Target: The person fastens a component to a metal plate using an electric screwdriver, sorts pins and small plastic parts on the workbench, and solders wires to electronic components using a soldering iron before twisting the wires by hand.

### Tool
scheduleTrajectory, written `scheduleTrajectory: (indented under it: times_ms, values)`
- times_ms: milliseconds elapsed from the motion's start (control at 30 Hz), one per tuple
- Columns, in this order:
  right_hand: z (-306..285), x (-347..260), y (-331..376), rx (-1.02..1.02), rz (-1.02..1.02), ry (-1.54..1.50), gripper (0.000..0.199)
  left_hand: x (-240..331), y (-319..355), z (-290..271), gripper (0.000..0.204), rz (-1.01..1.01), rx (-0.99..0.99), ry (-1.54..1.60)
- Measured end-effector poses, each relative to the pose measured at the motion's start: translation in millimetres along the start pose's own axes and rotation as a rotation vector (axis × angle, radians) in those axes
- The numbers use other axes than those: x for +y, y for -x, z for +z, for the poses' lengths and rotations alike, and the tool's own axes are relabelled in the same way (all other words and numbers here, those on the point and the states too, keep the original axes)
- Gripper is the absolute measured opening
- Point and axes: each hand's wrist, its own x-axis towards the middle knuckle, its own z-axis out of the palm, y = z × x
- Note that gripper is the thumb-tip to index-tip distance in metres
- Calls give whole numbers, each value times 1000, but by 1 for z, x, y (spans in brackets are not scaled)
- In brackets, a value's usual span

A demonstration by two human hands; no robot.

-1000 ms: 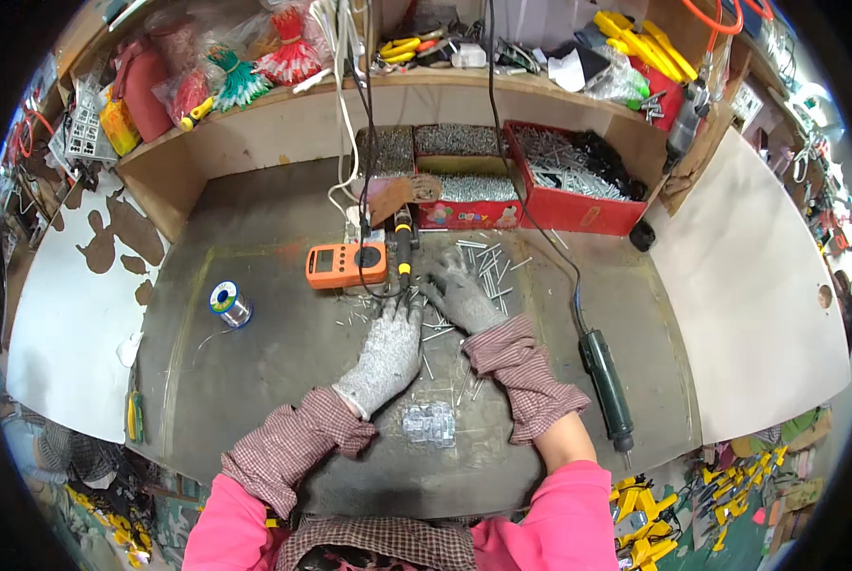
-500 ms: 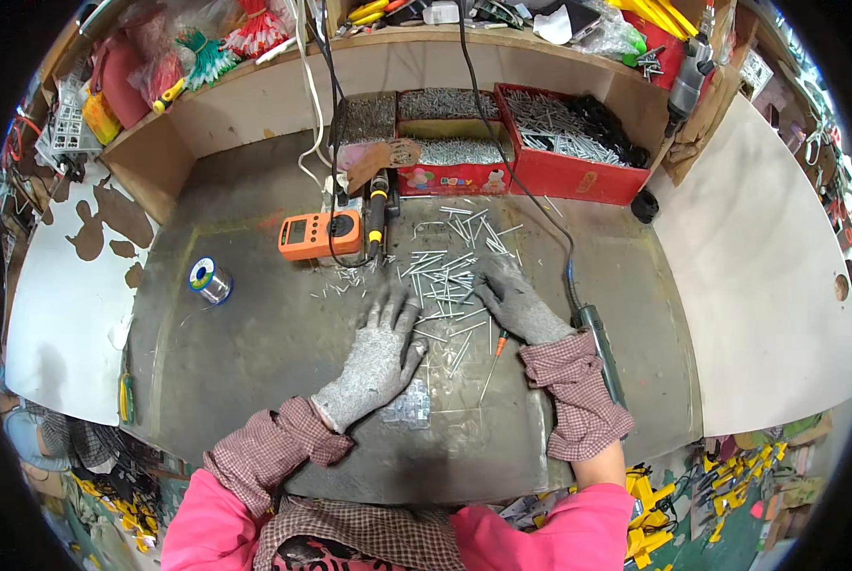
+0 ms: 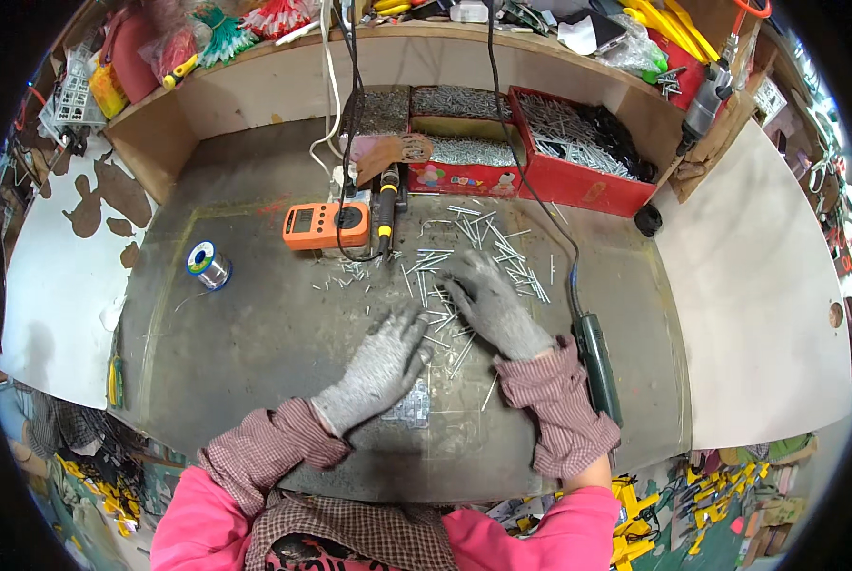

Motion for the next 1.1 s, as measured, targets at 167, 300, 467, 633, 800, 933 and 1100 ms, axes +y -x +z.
scheduleTrajectory:
  times_ms: [167,300,467,633,800,933,1100]
  values:
    - [24,4,-56,-53,136,19,34,8,-25,-12,74,-81,79,-119]
    - [50,38,-56,24,42,73,39,9,-31,-2,76,-159,-124,-18]
    - [38,45,-25,27,81,181,36,26,-19,-4,70,61,-122,11]
    - [12,20,-35,-147,102,143,36,-27,-63,-37,46,-74,-2,-116]
    - [15,10,-49,-236,193,285,32,-102,-82,20,44,101,262,-540]
    - [23,14,-36,-186,158,334,27,-89,-74,1,44,96,162,-595]
    - [20,20,-44,-310,97,370,27,-62,-34,-46,36,59,-27,-333]
